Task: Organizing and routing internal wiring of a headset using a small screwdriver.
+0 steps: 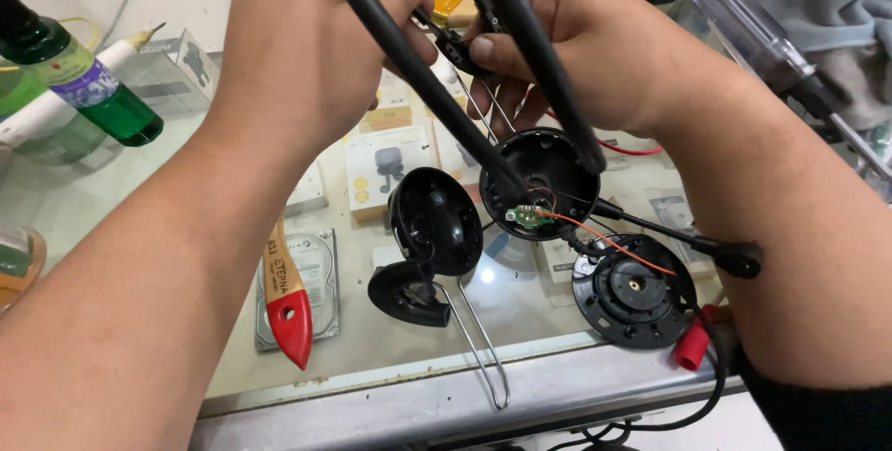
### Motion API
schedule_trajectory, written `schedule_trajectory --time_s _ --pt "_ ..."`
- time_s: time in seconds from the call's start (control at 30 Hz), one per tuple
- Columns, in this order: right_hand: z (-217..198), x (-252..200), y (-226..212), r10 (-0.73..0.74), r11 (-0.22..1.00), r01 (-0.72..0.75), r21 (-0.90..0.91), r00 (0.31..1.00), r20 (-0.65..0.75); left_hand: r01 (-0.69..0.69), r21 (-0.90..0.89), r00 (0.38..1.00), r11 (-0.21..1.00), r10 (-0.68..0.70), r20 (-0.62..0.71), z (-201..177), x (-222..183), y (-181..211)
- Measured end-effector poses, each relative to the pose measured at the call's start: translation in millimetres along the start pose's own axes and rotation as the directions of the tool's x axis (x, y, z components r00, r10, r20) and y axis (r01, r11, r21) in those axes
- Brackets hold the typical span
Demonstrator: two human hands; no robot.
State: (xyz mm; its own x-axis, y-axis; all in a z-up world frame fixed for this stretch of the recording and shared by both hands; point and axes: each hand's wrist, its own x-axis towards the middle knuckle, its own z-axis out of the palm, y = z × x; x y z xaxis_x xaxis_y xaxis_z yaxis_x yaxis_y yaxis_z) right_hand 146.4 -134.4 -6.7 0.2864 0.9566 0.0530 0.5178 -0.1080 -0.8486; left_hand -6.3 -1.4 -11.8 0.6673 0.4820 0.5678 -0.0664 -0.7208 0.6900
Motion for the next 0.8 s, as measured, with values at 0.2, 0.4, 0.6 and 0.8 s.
schedule_trajectory --time_s 0.2,0.4,0.6,0.8 --pt "1.6 1.4 1.8 -0.053 0.998 0.052 -0.026 0.999 -0.003 0.246 -0.067 0.968 0.967 -0.249 -0.033 2.1 -1.2 10.0" --pt "0.9 3.9 3.9 -0.040 0.998 0.040 -0.044 0.999 0.008 -0.397 0.914 0.837 0.077 0.438 0.327 12.5 21.4 -53.7" --pt "-3.2 5.0 11.2 -0.076 0.996 0.075 0.057 0.997 0.026 0.473 -0.114 0.880 0.873 -0.475 0.010 6.7 5.7 9.4" --pt "-1.6 2.0 6.4 -0.115 0.992 0.112 0.050 0.991 0.067 0.364 -0.129 0.931 0.922 -0.364 0.025 2.4 1.0 17.2"
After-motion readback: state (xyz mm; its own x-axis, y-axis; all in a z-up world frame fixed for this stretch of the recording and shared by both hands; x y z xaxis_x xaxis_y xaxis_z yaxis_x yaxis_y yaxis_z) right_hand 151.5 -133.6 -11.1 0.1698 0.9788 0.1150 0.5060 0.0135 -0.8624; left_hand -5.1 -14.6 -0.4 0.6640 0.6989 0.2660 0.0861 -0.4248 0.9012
